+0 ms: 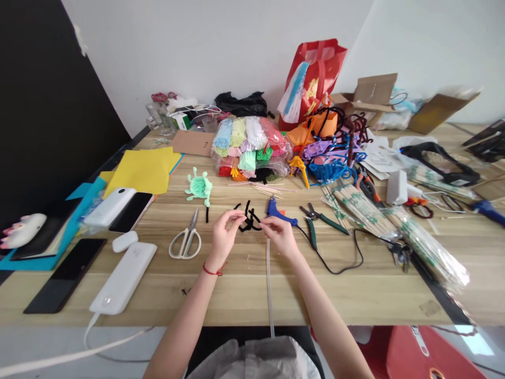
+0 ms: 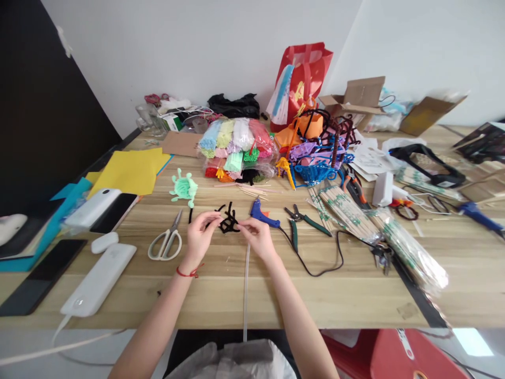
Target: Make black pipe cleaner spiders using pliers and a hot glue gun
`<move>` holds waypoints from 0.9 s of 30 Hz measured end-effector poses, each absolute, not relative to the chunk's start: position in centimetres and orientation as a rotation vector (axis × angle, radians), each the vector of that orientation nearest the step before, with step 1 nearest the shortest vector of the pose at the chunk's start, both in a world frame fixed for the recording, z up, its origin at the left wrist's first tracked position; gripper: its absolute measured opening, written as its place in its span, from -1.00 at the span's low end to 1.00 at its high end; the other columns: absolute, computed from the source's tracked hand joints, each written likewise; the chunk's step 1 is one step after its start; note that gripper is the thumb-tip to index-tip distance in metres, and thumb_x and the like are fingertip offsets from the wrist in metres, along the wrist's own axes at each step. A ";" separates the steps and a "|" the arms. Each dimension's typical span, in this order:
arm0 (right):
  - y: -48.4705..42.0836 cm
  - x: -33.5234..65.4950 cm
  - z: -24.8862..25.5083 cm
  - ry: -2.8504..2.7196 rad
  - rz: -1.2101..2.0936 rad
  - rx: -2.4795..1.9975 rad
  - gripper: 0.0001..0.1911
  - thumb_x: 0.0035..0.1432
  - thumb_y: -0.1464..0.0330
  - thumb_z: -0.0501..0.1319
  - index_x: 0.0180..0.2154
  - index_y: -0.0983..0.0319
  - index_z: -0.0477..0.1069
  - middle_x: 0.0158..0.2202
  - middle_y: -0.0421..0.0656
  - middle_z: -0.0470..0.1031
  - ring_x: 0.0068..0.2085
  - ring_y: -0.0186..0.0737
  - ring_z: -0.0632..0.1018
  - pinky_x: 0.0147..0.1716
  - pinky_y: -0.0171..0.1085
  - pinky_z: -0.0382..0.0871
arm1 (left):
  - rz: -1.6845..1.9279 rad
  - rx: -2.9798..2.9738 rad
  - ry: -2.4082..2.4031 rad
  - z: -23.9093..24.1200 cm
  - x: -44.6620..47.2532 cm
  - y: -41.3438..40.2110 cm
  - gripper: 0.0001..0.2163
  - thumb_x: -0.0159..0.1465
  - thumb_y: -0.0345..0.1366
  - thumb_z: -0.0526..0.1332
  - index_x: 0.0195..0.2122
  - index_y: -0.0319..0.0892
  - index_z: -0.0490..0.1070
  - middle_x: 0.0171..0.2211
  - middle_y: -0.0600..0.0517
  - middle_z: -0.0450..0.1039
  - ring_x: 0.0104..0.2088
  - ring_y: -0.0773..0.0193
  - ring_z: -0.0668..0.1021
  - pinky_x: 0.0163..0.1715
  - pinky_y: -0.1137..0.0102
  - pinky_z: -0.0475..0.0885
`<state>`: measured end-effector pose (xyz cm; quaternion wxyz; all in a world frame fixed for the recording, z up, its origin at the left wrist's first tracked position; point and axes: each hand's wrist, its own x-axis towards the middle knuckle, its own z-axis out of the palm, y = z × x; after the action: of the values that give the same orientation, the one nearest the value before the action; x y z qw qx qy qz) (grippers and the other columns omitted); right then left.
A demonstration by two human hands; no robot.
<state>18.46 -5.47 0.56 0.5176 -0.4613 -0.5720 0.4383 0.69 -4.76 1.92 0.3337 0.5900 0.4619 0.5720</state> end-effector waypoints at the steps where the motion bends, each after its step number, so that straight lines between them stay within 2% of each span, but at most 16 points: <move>1: -5.5 18.6 0.5 -1.437 1.014 -1.098 -0.76 0.07 0.18 0.29 -0.33 0.22 0.53 -0.40 -0.12 0.54 -0.44 -0.26 0.48 -0.46 -0.28 0.35 | 1.496 1.556 1.203 1.9 0.6 -4.7 -0.81 0.21 -0.23 0.25 -0.17 -0.16 0.49 -0.28 -0.02 0.55 -0.29 0.29 0.57 -0.20 0.37 0.48; 3: -5.4 18.7 0.4 -1.549 0.955 -1.065 -0.76 0.12 0.19 0.25 -0.29 0.21 0.55 -0.34 -0.08 0.55 -0.34 -0.21 0.52 -0.39 -0.27 0.39 | 1.518 1.590 1.194 1.8 0.5 -4.7 -0.78 0.22 -0.25 0.25 -0.12 -0.15 0.50 -0.25 -0.04 0.56 -0.29 0.28 0.57 -0.19 0.36 0.48; 5: -5.4 18.9 0.4 -1.620 0.913 -1.034 -0.77 0.16 0.21 0.22 -0.26 0.20 0.56 -0.33 -0.07 0.56 -0.29 -0.19 0.53 -0.36 -0.27 0.41 | 1.547 1.637 1.183 1.8 0.5 -4.6 -0.81 0.22 -0.26 0.26 -0.16 -0.14 0.53 -0.25 -0.04 0.56 -0.27 0.27 0.57 -0.19 0.36 0.48; 11: -5.4 18.8 0.6 -1.627 0.847 -1.061 -0.76 0.20 0.23 0.18 -0.24 0.20 0.55 -0.33 -0.07 0.53 -0.31 -0.21 0.53 -0.38 -0.29 0.44 | 1.554 1.741 1.162 1.8 0.3 -4.5 -0.89 0.21 -0.29 0.27 -0.29 -0.13 0.57 -0.32 -0.03 0.57 -0.27 0.25 0.57 -0.21 0.35 0.47; 17: -5.7 18.5 0.7 -1.537 0.849 -1.020 -0.58 0.04 0.20 0.34 -0.04 0.17 0.46 -0.20 -0.09 0.53 -0.33 -0.25 0.53 -0.29 -0.25 0.49 | 1.585 1.526 1.205 1.3 0.6 -4.3 -0.87 0.19 -0.26 0.28 -0.30 -0.17 0.56 -0.30 -0.04 0.57 -0.26 0.25 0.58 -0.19 0.35 0.48; 22: -5.7 18.6 0.9 -1.498 0.765 -1.003 -0.75 0.09 0.25 0.30 -0.16 0.16 0.53 -0.30 -0.12 0.54 -0.34 -0.25 0.53 -0.30 -0.25 0.49 | 1.579 1.453 1.215 1.3 0.8 -4.3 -0.85 0.17 -0.22 0.30 -0.31 -0.18 0.56 -0.30 -0.05 0.58 -0.26 0.24 0.59 -0.18 0.33 0.49; 27: -5.6 18.7 1.0 -1.485 0.807 -1.000 -0.71 0.03 0.26 0.36 -0.17 0.17 0.54 -0.32 -0.12 0.55 -0.36 -0.25 0.54 -0.30 -0.25 0.50 | 1.587 1.446 1.208 1.2 0.7 -4.3 -0.84 0.16 -0.22 0.31 -0.31 -0.18 0.56 -0.29 -0.05 0.58 -0.25 0.23 0.59 -0.16 0.32 0.49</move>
<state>18.71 -5.62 0.97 0.5552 -0.4236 -0.6289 0.3418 0.70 -4.25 1.20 0.3325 0.5536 0.4625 0.6075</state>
